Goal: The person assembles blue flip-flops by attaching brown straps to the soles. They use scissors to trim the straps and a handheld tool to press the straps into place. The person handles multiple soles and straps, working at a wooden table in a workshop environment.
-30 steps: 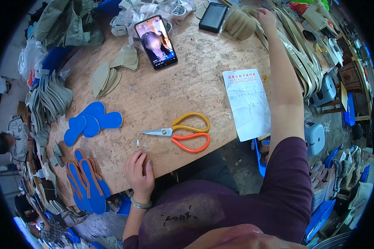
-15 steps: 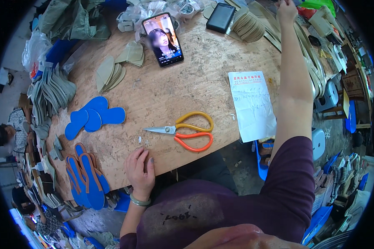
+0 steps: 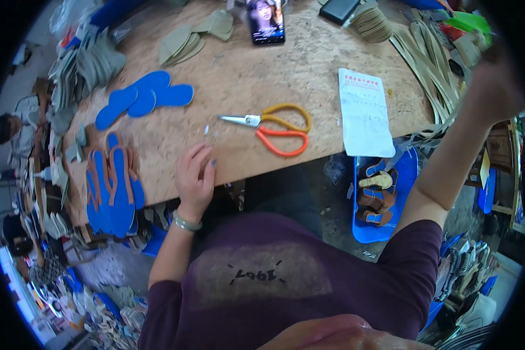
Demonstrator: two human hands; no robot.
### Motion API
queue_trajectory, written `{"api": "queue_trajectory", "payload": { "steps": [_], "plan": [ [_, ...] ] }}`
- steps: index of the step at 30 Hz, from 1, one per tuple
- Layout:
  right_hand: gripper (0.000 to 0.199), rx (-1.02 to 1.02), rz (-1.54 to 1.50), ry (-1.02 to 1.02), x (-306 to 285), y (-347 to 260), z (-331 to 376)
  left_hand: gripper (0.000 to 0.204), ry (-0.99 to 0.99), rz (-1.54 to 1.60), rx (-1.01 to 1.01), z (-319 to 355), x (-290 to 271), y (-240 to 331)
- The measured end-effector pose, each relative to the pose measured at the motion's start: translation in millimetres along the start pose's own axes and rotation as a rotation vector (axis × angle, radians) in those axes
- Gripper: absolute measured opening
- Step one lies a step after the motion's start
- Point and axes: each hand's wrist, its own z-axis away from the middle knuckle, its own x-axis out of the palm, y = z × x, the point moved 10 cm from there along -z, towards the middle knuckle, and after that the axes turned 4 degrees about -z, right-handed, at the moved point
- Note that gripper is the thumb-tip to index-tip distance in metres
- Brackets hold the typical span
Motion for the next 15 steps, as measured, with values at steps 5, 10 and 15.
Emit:
{"api": "queue_trajectory", "payload": {
  "steps": [5,10,15],
  "plan": [
    [0.023,0.322,-0.484,-0.883,170.4,-99.4,161.6,0.053,-0.126,1.011,-0.111,-7.9,13.4,58.6],
    [0.016,0.214,-0.369,-0.871,190.0,-115.0,212.5,0.037,-0.365,1.240,-0.231,-17.2,65.2,95.2],
    [0.053,0.110,0.857,-0.169,17.3,14.4,197.9,0.023,-0.365,1.255,-0.303,-21.6,80.0,93.4]
  ]
}}
